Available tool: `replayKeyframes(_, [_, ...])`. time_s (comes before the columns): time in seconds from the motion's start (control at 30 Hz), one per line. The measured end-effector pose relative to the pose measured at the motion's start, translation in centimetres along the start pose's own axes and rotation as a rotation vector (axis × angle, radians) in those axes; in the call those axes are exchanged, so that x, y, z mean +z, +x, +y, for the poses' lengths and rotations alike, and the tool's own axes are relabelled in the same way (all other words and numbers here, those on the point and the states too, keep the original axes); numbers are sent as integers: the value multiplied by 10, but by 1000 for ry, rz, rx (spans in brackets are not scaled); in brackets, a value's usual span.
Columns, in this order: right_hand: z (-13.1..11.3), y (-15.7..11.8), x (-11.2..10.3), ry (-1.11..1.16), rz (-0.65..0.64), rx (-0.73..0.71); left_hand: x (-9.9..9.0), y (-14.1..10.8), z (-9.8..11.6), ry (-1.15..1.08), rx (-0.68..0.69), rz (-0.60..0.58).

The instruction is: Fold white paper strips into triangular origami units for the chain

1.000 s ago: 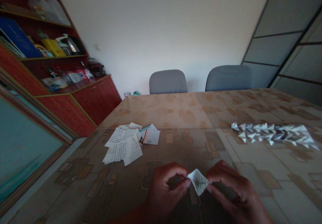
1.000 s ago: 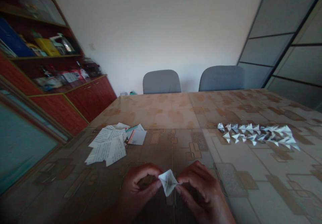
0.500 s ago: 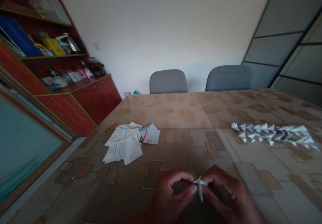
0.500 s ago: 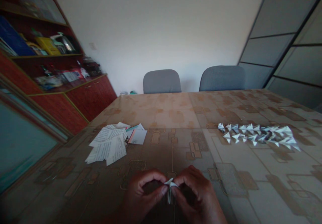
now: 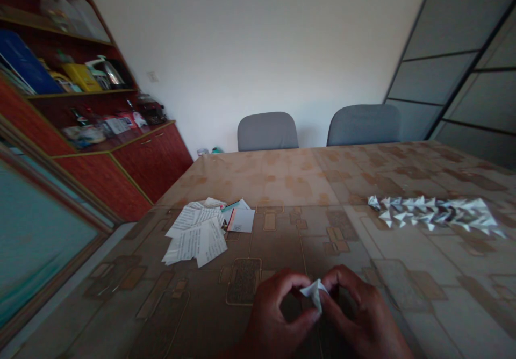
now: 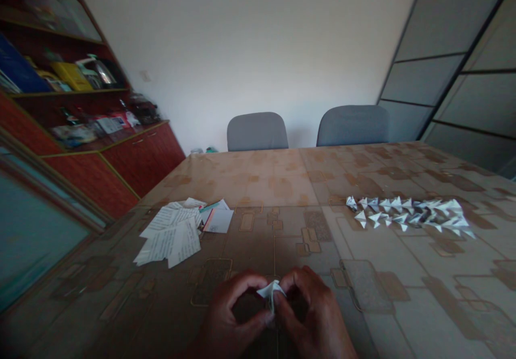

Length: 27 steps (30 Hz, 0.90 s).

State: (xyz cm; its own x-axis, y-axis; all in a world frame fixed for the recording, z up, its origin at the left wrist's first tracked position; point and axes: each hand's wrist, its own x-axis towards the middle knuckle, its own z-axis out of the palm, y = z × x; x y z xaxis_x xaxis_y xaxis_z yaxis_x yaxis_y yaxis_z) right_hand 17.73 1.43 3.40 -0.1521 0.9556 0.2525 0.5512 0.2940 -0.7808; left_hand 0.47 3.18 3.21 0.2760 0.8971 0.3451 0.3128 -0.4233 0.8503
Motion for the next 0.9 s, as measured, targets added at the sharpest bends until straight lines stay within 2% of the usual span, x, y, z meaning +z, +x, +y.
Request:
replayKeyframes(0.17, [-1,2,-1,46,73,7,-2,0,1,-21,54,15])
replayKeyframes(0.33, [-4,5,-3,89,42,8,-2,3,4,-23,50,-10])
replayKeyframes(0.43, [-4,6,-1,135,27,28,-2,4,4,-70,-57,-7])
replayKeyframes(0.5, [-3,5,0,216,4,62,-1,5,2,-186,-153,-9])
replayKeyframes(0.67, [4,4,3,416,-35,89,2,5,-8,-501,-361,-137])
replayKeyframes(0.77, [4,4,4,464,-32,91,2,4,-11,-442,-367,-133])
replayKeyframes(0.9, [2,2,3,375,-40,67,-1,3,-10,-198,-243,-71])
